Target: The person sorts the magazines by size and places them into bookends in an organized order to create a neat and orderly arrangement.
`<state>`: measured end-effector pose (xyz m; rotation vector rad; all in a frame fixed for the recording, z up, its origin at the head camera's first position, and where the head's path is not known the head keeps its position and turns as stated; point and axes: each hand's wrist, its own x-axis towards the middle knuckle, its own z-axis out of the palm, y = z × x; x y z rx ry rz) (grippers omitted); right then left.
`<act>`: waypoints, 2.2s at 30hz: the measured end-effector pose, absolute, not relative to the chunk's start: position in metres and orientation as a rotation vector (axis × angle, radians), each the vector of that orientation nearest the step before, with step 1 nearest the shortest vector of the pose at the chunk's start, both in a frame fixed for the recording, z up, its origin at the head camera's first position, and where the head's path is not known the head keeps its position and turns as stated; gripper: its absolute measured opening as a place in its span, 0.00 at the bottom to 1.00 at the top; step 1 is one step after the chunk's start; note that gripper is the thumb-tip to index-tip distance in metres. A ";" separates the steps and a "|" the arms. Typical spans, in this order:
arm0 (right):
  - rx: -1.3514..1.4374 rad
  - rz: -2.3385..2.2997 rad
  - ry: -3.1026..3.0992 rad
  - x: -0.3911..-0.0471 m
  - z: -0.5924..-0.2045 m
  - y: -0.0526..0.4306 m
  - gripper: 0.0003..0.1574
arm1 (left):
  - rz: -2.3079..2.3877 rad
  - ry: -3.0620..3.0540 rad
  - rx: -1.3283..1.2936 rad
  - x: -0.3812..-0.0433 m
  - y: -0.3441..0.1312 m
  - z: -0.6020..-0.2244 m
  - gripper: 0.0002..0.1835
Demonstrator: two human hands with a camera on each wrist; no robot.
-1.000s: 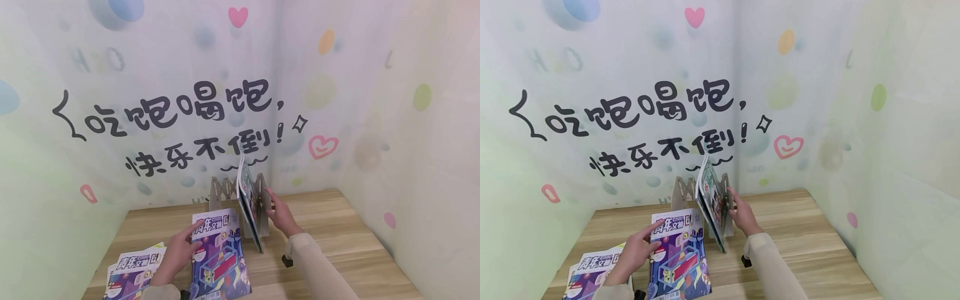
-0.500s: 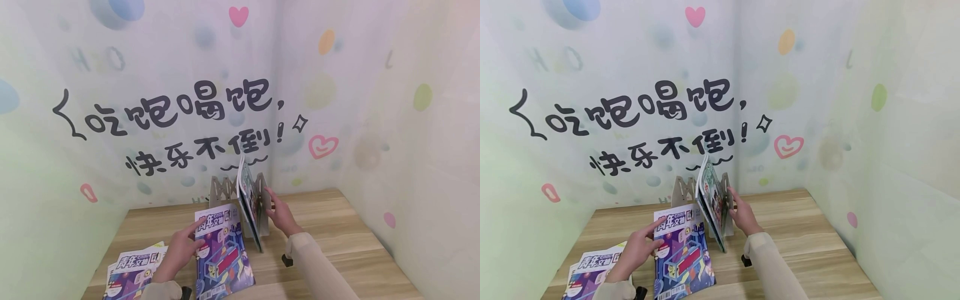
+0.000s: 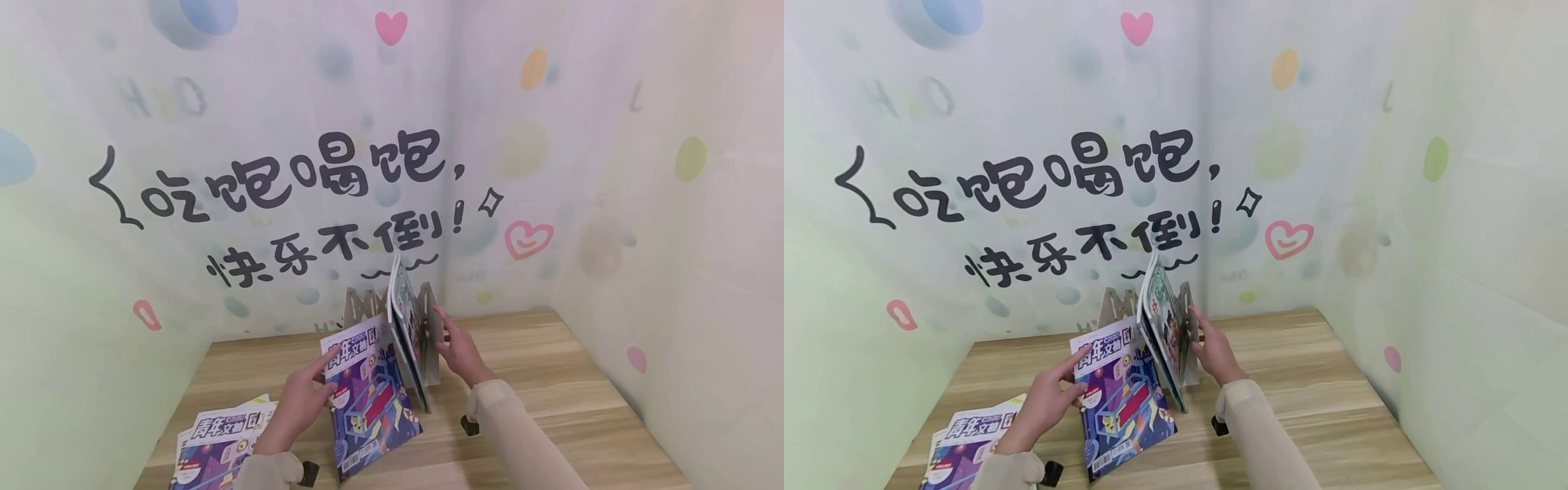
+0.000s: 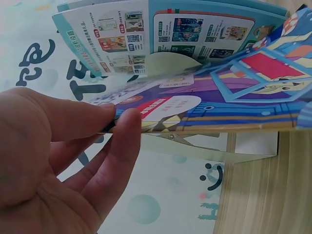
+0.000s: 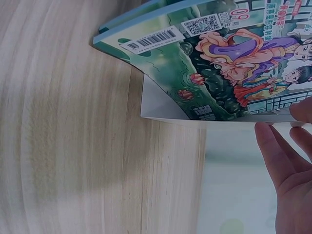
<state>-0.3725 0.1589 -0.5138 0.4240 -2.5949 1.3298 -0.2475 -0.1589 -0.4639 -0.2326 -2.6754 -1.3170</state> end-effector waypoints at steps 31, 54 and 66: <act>0.440 1.325 -2.589 -0.373 -0.514 0.161 0.52 | -1.353 -2.602 -0.254 -0.248 -0.155 -0.463 0.43; 0.418 1.312 -2.609 -0.373 -0.513 0.160 0.53 | -1.178 -2.506 -0.242 -0.255 -0.130 -0.471 0.43; 0.426 1.291 -2.603 -0.372 -0.512 0.160 0.53 | -1.092 -2.533 -0.235 -0.252 -0.124 -0.461 0.42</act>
